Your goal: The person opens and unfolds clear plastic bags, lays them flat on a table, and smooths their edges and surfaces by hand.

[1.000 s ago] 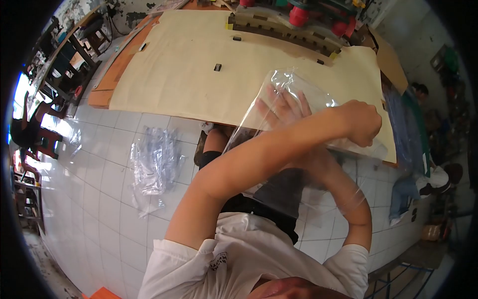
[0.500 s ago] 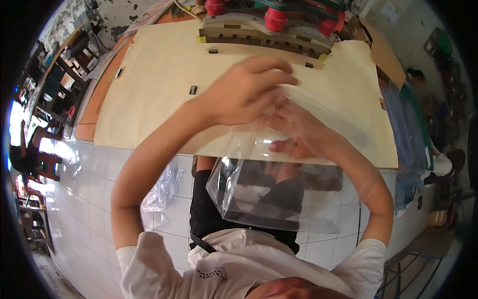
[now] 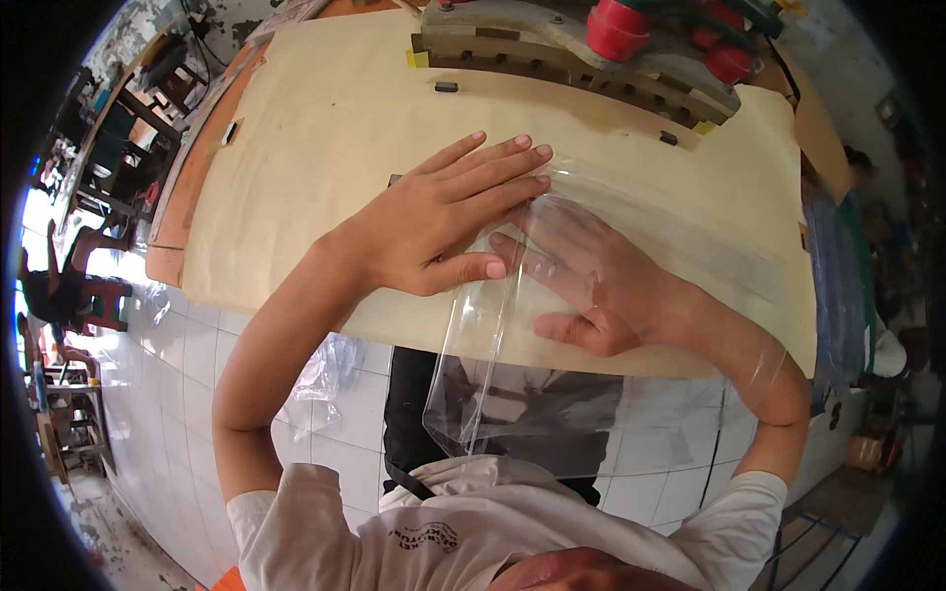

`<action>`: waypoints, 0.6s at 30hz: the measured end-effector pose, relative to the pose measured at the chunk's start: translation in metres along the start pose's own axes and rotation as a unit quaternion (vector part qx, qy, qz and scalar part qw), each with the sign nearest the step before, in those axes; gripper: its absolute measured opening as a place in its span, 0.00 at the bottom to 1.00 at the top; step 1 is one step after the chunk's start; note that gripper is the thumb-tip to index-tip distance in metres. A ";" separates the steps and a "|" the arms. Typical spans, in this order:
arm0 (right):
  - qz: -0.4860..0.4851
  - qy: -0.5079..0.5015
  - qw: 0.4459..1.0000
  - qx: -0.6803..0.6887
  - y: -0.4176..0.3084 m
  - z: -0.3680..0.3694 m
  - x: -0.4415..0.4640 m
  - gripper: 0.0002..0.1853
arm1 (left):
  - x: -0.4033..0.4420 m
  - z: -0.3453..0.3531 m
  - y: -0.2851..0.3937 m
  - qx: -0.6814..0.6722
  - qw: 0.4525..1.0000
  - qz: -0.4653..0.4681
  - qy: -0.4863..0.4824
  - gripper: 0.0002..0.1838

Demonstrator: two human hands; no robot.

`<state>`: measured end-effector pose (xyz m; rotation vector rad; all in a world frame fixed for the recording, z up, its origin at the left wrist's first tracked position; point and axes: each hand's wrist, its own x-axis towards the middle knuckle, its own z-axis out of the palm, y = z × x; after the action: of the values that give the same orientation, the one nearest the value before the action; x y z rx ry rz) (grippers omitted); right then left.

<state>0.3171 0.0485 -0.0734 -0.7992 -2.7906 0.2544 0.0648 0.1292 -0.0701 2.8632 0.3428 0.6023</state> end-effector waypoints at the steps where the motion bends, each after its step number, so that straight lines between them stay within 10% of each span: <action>1: -0.001 0.000 1.000 0.004 -0.001 0.000 0.001 0.42 | -0.001 0.000 0.000 0.022 1.000 0.000 -0.001 0.40; 18: 0.038 -0.058 0.998 -0.005 -0.001 -0.001 0.005 0.42 | 0.000 0.003 0.002 0.041 0.998 -0.022 -0.043 0.43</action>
<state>0.3125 0.0509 -0.0715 -0.9231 -2.8736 0.3088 0.0663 0.1271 -0.0727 2.9400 0.4254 0.4652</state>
